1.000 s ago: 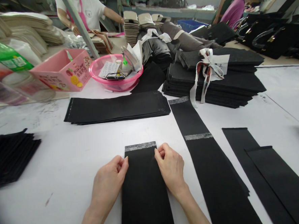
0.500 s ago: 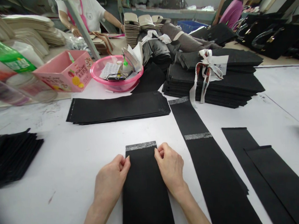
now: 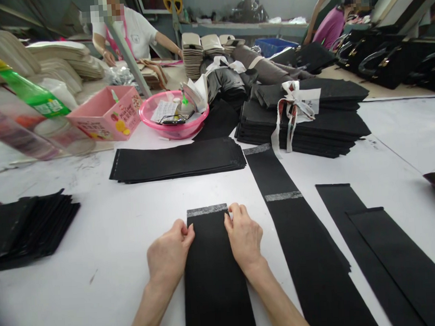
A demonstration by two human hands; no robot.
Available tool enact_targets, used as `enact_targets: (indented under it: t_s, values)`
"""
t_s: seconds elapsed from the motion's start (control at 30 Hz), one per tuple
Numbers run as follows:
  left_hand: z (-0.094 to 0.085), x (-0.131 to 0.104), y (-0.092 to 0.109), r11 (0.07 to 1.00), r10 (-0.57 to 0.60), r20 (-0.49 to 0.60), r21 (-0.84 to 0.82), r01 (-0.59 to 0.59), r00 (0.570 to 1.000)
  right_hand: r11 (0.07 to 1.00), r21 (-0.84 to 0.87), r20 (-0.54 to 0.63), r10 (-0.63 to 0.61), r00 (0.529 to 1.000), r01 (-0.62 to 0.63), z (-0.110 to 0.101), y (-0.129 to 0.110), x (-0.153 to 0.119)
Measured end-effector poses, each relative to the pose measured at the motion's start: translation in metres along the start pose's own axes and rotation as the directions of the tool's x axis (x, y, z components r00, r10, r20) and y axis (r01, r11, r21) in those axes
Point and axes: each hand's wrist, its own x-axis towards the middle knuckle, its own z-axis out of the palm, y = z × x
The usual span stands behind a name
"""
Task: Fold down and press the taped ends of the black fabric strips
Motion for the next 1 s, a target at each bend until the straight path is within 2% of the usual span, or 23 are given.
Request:
enact_targets:
  t_s: [0.07, 0.17, 0.27, 0.37, 0.5, 0.63, 0.87, 1.0]
  values:
    - [0.0, -0.002, 0.0, 1.0, 0.021, -0.078, -0.016, -0.022, 0.997, 0.998, 0.002, -0.017, -0.065, 0.998, 0.065, 0.0, 0.0, -0.001]
    - [0.0, -0.002, 0.002, 0.982, 0.163, -0.184, -0.07, -0.178, 0.969, 0.979, 0.046, -0.027, -0.195, 0.98, 0.196, 0.0, 0.001, -0.002]
    - [0.001, -0.001, 0.005, 0.927, 0.346, -0.187, -0.082, -0.365, 0.919, 0.951, 0.048, -0.003, -0.304, 0.953, 0.304, -0.001, 0.003, -0.001]
    - [0.003, 0.001, 0.007, 0.889, 0.446, -0.144, -0.046, -0.456, 0.884, 0.941, 0.031, 0.024, -0.339, 0.941, 0.338, -0.002, 0.003, -0.001]
    - [0.003, 0.002, 0.009, 0.895, 0.444, -0.127, 0.01, -0.446, 0.887, 0.944, 0.019, 0.02, -0.329, 0.944, 0.329, -0.001, 0.003, -0.002]
    - [0.005, 0.001, 0.007, 0.903, 0.424, -0.152, -0.004, -0.43, 0.893, 0.948, 0.064, -0.001, -0.313, 0.95, 0.313, 0.002, 0.007, -0.001]
    - [0.008, 0.003, 0.001, 0.906, 0.377, -0.197, -0.126, -0.405, 0.905, 0.914, 0.309, -0.021, -0.27, 0.963, 0.263, 0.006, 0.02, 0.006]
    - [0.008, 0.002, -0.001, 0.891, 0.395, -0.217, -0.148, -0.43, 0.893, 0.881, 0.428, -0.041, -0.204, 0.978, 0.202, 0.0, 0.018, 0.006]
